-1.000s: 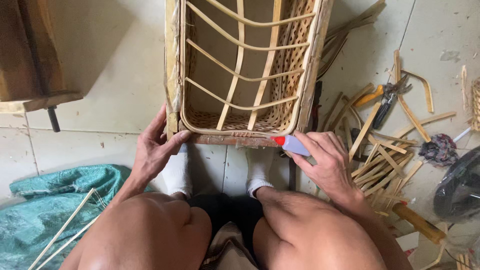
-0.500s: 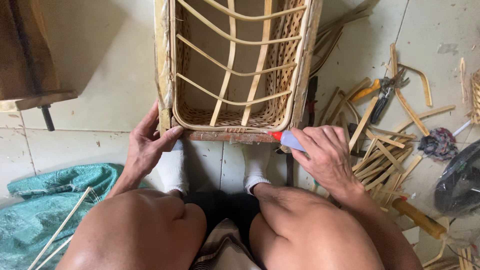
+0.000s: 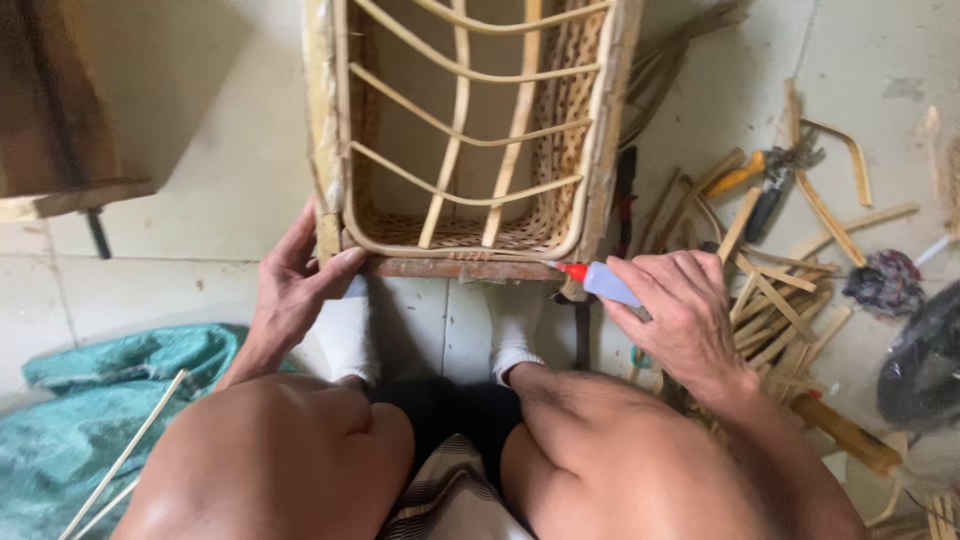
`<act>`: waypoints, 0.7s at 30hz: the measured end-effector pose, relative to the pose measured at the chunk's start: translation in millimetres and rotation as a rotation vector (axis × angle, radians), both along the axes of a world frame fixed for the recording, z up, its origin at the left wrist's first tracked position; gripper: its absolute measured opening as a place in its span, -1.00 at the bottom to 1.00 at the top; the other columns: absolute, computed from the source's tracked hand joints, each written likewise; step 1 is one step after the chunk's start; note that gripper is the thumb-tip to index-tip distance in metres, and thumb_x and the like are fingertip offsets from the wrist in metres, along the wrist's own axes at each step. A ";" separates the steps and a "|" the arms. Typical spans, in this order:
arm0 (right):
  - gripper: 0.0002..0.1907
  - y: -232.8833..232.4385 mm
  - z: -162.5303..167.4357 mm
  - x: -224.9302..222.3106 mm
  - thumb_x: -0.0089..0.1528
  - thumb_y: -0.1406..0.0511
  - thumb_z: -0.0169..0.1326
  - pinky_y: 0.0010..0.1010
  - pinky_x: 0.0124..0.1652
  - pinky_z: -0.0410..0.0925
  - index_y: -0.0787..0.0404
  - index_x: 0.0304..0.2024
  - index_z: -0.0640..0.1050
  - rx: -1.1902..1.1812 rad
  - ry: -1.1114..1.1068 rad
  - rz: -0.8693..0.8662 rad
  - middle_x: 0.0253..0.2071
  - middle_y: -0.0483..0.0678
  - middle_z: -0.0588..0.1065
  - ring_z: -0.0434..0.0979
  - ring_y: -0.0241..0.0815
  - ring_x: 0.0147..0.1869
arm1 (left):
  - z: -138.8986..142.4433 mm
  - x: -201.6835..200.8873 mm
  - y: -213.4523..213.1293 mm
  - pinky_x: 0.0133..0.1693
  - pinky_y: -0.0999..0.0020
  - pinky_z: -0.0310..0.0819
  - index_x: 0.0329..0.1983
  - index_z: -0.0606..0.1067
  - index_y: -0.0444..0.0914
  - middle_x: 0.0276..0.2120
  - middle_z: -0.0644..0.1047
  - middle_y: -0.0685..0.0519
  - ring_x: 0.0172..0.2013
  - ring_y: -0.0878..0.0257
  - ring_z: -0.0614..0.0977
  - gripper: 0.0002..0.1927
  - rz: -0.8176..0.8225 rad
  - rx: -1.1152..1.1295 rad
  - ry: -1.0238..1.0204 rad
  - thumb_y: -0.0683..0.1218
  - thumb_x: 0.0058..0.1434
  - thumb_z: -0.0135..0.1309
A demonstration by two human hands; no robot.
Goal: The person applies glue to the edges of a rectangular woven basket frame and uses a hammer to secure the bamboo strips. They then use a knife to trim excess material from the basket's edge.
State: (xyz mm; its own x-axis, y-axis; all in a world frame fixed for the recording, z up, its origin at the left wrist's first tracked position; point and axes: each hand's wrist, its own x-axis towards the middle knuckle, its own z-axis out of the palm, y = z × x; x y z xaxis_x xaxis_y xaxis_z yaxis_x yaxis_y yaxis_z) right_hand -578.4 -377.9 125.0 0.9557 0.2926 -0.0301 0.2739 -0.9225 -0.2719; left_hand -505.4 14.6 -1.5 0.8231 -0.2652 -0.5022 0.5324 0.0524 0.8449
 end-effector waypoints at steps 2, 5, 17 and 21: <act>-0.56 12.7 -4.4 7.4 0.07 0.30 0.39 -0.20 0.02 0.25 0.20 0.00 0.60 0.073 -0.011 0.007 -0.17 -0.09 0.52 0.49 -0.09 -0.10 | -3.9 -0.4 0.2 0.17 0.36 0.46 0.54 0.14 -0.26 0.37 0.40 0.00 0.20 0.30 0.50 -0.17 0.004 0.033 0.047 -0.22 0.22 0.20; -0.54 33.8 -12.5 21.0 0.05 0.29 0.39 -0.19 0.01 0.26 0.20 -0.01 0.60 0.112 -0.011 0.044 -0.19 -0.10 0.51 0.49 -0.09 -0.12 | -9.0 0.6 1.9 0.22 0.33 0.42 0.56 0.13 -0.25 0.40 0.36 0.02 0.25 0.28 0.46 -0.14 -0.004 0.000 0.007 -0.21 0.23 0.23; -0.54 57.2 -19.0 48.3 0.04 0.30 0.38 -0.20 0.01 0.26 0.23 -0.02 0.61 0.016 -0.022 0.199 -0.16 -0.10 0.56 0.53 -0.13 -0.12 | -7.4 8.0 7.5 0.18 0.28 0.42 0.56 0.11 -0.18 0.40 0.37 0.04 0.31 0.23 0.44 -0.08 -0.009 0.005 0.131 -0.12 0.16 0.27; -0.53 60.1 -14.6 55.1 0.01 0.29 0.40 -0.20 0.00 0.26 0.22 -0.02 0.61 0.042 -0.010 0.193 -0.18 -0.10 0.55 0.52 -0.13 -0.14 | -11.7 7.6 6.6 0.27 0.28 0.36 0.57 0.08 -0.21 0.40 0.36 0.00 0.34 0.19 0.42 -0.06 0.004 -0.058 0.066 -0.12 0.19 0.29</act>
State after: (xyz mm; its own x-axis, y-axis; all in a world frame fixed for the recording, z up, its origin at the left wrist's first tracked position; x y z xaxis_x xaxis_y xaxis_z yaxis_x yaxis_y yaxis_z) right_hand -523.4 -317.8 110.3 0.8818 0.4715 -0.0046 0.4478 -0.8405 -0.3051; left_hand -497.8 21.2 -13.2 0.7898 -0.2927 -0.5391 0.5864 0.1025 0.8035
